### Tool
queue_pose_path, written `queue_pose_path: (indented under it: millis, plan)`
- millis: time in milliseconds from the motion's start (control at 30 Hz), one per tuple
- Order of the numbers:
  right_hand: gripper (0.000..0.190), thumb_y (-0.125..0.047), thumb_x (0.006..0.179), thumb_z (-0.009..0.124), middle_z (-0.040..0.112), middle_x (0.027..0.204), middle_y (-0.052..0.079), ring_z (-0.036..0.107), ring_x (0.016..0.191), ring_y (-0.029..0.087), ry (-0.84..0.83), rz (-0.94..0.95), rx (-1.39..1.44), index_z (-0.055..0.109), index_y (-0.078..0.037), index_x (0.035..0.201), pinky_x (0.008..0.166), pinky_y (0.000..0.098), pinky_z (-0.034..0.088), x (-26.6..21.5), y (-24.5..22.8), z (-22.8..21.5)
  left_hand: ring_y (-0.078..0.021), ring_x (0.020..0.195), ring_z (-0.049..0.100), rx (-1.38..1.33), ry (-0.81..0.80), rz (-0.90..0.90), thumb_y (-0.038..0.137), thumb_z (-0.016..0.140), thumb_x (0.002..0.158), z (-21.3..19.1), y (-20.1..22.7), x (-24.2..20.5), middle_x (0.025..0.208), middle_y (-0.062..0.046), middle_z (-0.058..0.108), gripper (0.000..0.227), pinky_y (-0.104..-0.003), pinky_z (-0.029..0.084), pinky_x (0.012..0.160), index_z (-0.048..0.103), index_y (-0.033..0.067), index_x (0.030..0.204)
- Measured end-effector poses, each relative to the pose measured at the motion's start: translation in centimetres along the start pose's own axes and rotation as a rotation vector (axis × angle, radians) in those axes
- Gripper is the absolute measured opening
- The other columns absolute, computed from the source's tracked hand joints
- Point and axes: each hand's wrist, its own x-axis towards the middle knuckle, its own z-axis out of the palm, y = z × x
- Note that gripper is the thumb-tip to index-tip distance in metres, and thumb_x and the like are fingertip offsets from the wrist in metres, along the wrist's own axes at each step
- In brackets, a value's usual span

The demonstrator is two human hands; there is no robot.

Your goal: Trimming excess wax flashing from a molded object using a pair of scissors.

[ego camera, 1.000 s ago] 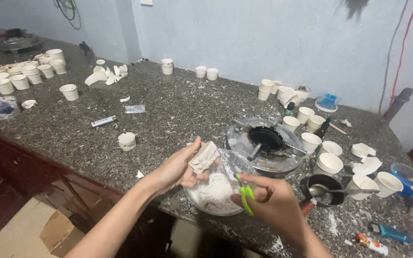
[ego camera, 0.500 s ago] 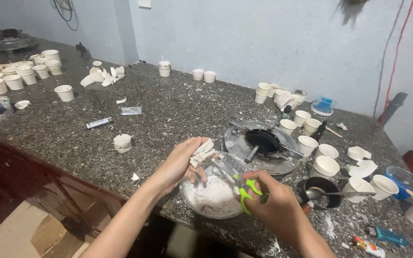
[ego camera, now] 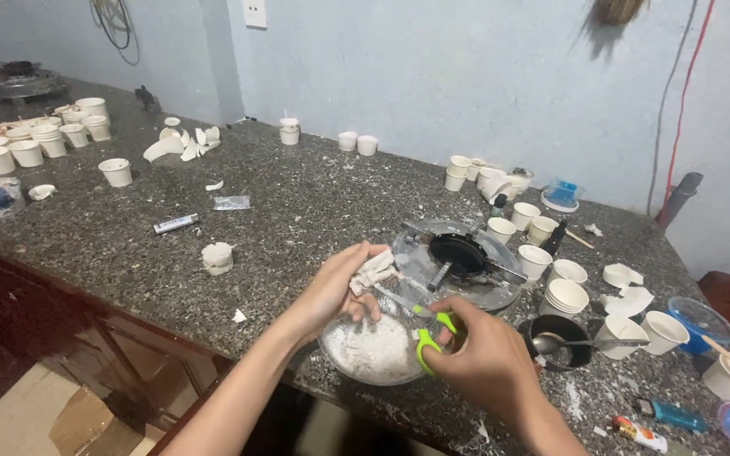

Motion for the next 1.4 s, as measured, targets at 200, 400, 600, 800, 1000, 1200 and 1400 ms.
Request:
queue_pose_path:
  millis: [200,400,600,800,1000,1200,1400]
  plan:
    - [0.045,-0.034,0.079,0.068,0.073,0.084,-0.016,0.057,0.053,0.001,0.014,-0.148,-0.067,0.064,-0.033,0.124,0.053,0.0230,0.046,0.1,0.8,0.5,-0.0059,0.035,0.043,0.175,0.017,-0.030,0.033,0.043,0.106,0.2,-0.1,0.2,0.050,0.002,0.046,0.048,-0.015,0.037,0.034,0.057,0.0084,0.145]
    - [0.056,-0.024,0.079,0.073,0.082,0.091,0.006,0.051,0.037,0.003,0.140,-0.444,-0.005,0.063,-0.014,0.134,0.038,0.0215,0.057,2.4,4.5,3.4,-0.0037,0.034,0.043,0.252,-0.007,0.102,0.039,0.048,0.102,-0.6,-1.6,1.1,0.049,0.004,0.049,0.047,-0.013,0.031,0.032,0.067,0.0076,0.133]
    - [0.053,-0.020,0.086,0.069,0.083,0.076,0.002,0.053,0.040,0.005,0.053,-0.364,0.092,0.060,-0.014,0.138,0.037,0.0215,0.046,2.7,4.4,3.7,-0.0053,0.034,0.040,0.153,0.053,0.090,0.024,0.049,0.108,-1.1,-2.2,1.8,0.051,0.002,0.048,0.033,-0.015,0.029,0.030,0.070,0.0024,0.120]
    - [0.052,-0.017,0.093,0.055,0.076,0.068,-0.001,0.050,0.043,0.005,-0.111,-0.205,0.129,0.055,-0.019,0.146,0.037,0.0209,0.039,2.1,3.1,2.4,-0.0040,0.037,0.039,0.124,0.144,0.052,0.032,0.046,0.107,-0.6,-0.3,1.1,0.055,0.002,0.054,0.040,-0.015,0.028,0.031,0.069,0.0026,0.119]
    - [0.038,-0.034,0.086,0.071,0.053,0.052,-0.002,0.036,0.046,0.013,-0.039,-0.172,0.043,0.072,-0.029,0.124,0.052,0.0334,0.024,1.6,2.9,1.9,-0.0040,0.038,0.043,-0.085,0.163,-0.007,0.026,0.044,0.107,0.2,0.7,1.3,0.089,-0.019,0.077,0.041,-0.013,0.036,0.030,0.059,-0.0033,0.132]
    - [0.035,-0.052,0.075,0.073,0.064,0.055,-0.010,0.056,0.055,0.010,0.038,-0.117,-0.110,0.071,-0.035,0.105,0.062,0.0298,0.042,0.9,1.6,1.2,-0.0060,0.037,0.049,-0.487,0.107,-0.131,0.027,0.047,0.107,-1.4,-0.3,1.7,0.103,-0.030,0.073,0.042,-0.012,0.044,0.028,0.047,-0.0065,0.133]
    - [0.038,-0.050,0.075,0.071,0.066,0.061,-0.010,0.059,0.061,0.008,0.013,-0.079,-0.077,0.068,-0.035,0.111,0.067,0.0289,0.045,0.5,0.7,0.8,-0.0084,0.039,0.054,-0.384,0.114,-0.196,0.022,0.047,0.109,-1.7,-1.0,2.2,0.086,-0.021,0.070,0.031,-0.012,0.047,0.027,0.055,-0.0063,0.117]
